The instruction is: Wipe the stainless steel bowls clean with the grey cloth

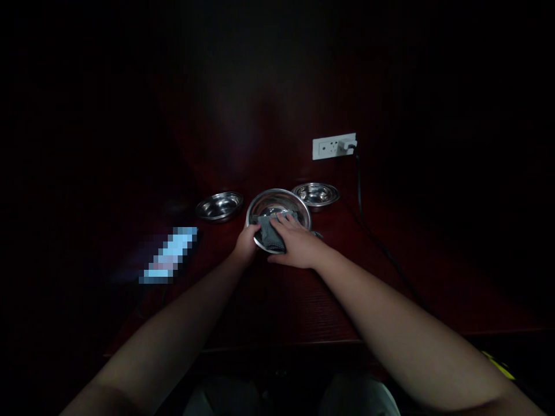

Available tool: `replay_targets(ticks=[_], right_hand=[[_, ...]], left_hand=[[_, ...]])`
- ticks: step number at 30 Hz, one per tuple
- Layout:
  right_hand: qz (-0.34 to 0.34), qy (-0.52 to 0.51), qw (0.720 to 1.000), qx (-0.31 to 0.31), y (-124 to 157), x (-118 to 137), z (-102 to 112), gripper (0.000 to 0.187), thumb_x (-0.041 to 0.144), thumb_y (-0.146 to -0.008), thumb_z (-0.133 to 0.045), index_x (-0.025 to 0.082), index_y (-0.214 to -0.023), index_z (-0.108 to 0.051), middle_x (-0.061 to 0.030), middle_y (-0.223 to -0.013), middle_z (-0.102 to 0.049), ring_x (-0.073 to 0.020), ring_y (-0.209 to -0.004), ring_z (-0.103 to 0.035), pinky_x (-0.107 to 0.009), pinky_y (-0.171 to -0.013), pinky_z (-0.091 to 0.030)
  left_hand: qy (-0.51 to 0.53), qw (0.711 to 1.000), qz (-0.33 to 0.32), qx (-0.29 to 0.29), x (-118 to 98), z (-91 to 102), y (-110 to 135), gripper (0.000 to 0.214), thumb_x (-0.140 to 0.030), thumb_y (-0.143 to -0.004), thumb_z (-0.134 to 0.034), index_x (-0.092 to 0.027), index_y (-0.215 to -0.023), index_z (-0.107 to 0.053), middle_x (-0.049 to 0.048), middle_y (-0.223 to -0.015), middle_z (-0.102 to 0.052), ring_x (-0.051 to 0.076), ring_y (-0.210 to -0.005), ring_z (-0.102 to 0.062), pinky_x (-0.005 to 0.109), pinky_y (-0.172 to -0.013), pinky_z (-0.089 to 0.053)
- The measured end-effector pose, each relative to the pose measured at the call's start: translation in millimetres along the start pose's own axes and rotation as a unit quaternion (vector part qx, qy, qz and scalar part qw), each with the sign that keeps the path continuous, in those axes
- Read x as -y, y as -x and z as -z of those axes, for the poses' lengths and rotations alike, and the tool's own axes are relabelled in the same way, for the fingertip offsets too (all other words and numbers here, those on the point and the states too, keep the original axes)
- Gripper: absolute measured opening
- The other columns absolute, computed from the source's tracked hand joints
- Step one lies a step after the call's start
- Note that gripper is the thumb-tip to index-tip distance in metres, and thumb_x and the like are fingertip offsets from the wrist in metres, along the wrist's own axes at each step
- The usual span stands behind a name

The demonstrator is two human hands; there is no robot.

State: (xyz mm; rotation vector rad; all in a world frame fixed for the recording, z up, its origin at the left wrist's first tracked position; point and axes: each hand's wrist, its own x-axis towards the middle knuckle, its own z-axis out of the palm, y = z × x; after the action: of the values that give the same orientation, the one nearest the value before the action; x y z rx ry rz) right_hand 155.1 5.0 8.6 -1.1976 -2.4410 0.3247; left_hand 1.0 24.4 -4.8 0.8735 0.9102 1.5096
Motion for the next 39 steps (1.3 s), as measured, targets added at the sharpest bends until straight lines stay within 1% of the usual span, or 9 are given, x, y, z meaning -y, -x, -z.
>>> replay_targets(ticks=[7, 10, 14, 18, 21, 25, 28, 32, 39], right_hand=[[-0.009, 0.011, 1.000, 0.026, 0.3, 5.1, -2.8, 0.084, 0.059, -0.076, -0.055, 0.022, -0.144, -0.026, -0.0143, -0.153, -0.011, -0.0393, -0.138, -0.007, -0.060, -0.107, -0.017], [0.011, 0.004, 1.000, 0.021, 1.7, 4.1, -3.7, 0.079, 0.056, -0.077, -0.056, 0.024, -0.144, -0.027, -0.0129, -0.152, -0.015, -0.0369, -0.138, -0.010, -0.057, -0.107, -0.023], [0.042, -0.010, 0.999, 0.023, 2.3, 2.7, -4.0, 0.068, 0.048, -0.080, -0.056, 0.020, -0.140, -0.037, -0.0132, -0.150, -0.023, -0.0321, -0.138, -0.018, -0.050, -0.107, -0.030], [0.065, -0.033, 0.997, 0.022, 1.9, 4.4, -1.6, 0.045, 0.037, -0.087, -0.048, 0.019, -0.128, -0.051, -0.0106, -0.144, -0.038, -0.0273, -0.135, -0.030, -0.046, -0.107, -0.032], [0.055, -0.041, 0.998, 0.016, 1.8, 7.2, 3.2, 0.038, 0.032, -0.090, -0.043, 0.020, -0.123, -0.055, -0.0093, -0.132, -0.053, -0.0254, -0.126, -0.045, -0.043, -0.104, -0.036], [0.018, -0.040, 0.998, 0.041, 1.2, 9.5, 10.7, 0.033, 0.035, -0.091, -0.041, 0.018, -0.109, -0.062, -0.0093, -0.103, -0.069, -0.0229, -0.090, -0.064, -0.036, -0.081, -0.047], [0.009, -0.047, 0.998, 0.048, 1.2, 9.4, 13.7, 0.032, 0.036, -0.091, -0.039, 0.018, -0.099, -0.064, -0.0071, -0.090, -0.069, -0.0189, -0.077, -0.063, -0.030, -0.071, -0.046], [0.014, -0.030, 0.999, 0.042, 2.5, 7.2, 13.5, 0.030, 0.037, -0.089, -0.045, 0.019, -0.103, -0.064, -0.0064, -0.089, -0.069, -0.0187, -0.076, -0.062, -0.030, -0.070, -0.045], [0.061, 0.017, 0.998, 0.013, 0.8, -3.8, 12.4, 0.027, 0.037, -0.086, -0.050, 0.020, -0.095, -0.069, -0.0083, -0.105, -0.065, -0.0228, -0.097, -0.059, -0.038, -0.090, -0.044]], left_hand=[[-0.012, 1.000, -0.009, 0.017, -4.4, -4.8, 7.6, 0.041, -0.008, -0.067, -0.052, -0.019, -0.107, -0.057, 0.0034, -0.105, -0.067, 0.022, -0.108, -0.056, 0.032, -0.093, -0.042], [-0.006, 0.999, -0.027, 0.029, -2.5, -4.7, 6.6, 0.042, -0.009, -0.067, -0.052, -0.019, -0.107, -0.056, 0.0028, -0.103, -0.067, 0.021, -0.107, -0.056, 0.030, -0.094, -0.041], [-0.003, 0.999, -0.022, 0.027, 0.6, -3.8, 2.4, 0.040, -0.011, -0.069, -0.050, -0.020, -0.107, -0.055, 0.0016, -0.099, -0.066, 0.019, -0.101, -0.059, 0.030, -0.091, -0.043], [-0.006, 1.000, 0.002, -0.018, 2.6, -3.9, -2.5, 0.040, -0.013, -0.067, -0.053, -0.020, -0.106, -0.056, 0.0014, -0.098, -0.066, 0.021, -0.101, -0.059, 0.031, -0.089, -0.044], [-0.012, 0.999, 0.017, -0.032, 4.0, -3.6, -5.0, 0.041, -0.014, -0.068, -0.053, -0.021, -0.108, -0.055, 0.0018, -0.099, -0.066, 0.022, -0.101, -0.059, 0.033, -0.087, -0.046], [-0.019, 0.999, 0.011, -0.024, 4.8, -2.6, -5.7, 0.040, -0.016, -0.068, -0.054, -0.020, -0.108, -0.054, 0.0026, -0.100, -0.065, 0.023, -0.101, -0.058, 0.033, -0.085, -0.047], [-0.015, 1.000, 0.008, -0.018, 4.0, -3.0, -4.9, 0.039, -0.015, -0.068, -0.054, -0.020, -0.107, -0.055, 0.0033, -0.100, -0.064, 0.023, -0.101, -0.058, 0.033, -0.085, -0.047], [-0.015, 1.000, 0.016, -0.015, 1.9, -4.9, -3.3, 0.039, -0.015, -0.069, -0.053, -0.021, -0.107, -0.054, 0.0035, -0.100, -0.064, 0.022, -0.099, -0.058, 0.034, -0.085, -0.047], [-0.018, 0.999, 0.031, -0.011, -0.7, -6.6, -2.6, 0.039, -0.016, -0.070, -0.055, -0.021, -0.109, -0.054, 0.0043, -0.103, -0.063, 0.025, -0.100, -0.057, 0.036, -0.084, -0.048]])
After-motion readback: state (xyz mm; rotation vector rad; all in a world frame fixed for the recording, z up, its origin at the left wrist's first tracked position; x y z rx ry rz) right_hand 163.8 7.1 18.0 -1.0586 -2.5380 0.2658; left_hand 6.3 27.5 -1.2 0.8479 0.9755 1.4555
